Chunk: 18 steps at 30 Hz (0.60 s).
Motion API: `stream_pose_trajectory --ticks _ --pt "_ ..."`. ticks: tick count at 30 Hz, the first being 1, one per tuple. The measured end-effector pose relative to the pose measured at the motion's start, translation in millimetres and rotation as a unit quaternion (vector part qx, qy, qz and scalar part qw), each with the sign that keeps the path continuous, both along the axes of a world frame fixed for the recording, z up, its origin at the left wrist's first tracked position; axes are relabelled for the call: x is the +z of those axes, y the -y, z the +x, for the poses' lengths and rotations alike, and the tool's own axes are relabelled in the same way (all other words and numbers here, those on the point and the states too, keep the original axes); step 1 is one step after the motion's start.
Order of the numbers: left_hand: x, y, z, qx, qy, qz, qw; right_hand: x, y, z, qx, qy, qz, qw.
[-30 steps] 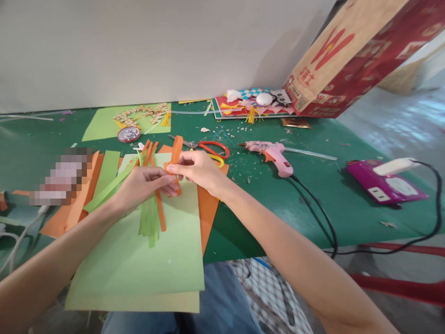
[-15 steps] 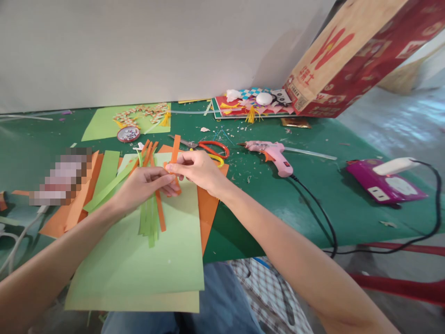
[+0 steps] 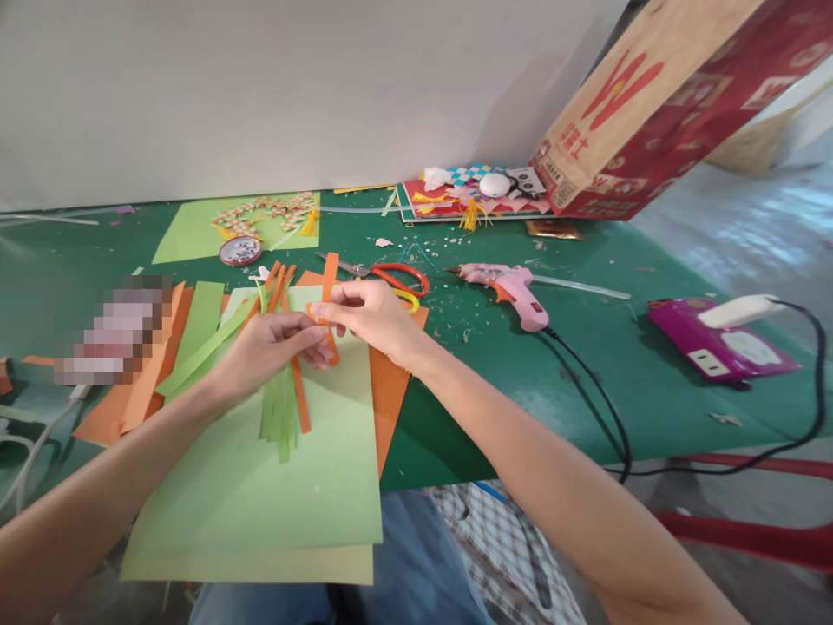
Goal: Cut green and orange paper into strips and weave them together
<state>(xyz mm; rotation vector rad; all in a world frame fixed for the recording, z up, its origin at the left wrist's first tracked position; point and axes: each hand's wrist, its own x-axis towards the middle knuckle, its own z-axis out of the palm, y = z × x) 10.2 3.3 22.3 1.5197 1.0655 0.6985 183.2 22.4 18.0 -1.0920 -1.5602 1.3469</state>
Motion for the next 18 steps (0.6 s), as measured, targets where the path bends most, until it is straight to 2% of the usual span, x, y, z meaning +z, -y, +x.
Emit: stream_pose_trajectory --ticks 18 --pt "0.9 1.2 -0.2 -0.014 -0.018 0.005 1.000 1.0 0.5 -0.3 0.002 0.005 0.010 1.000"
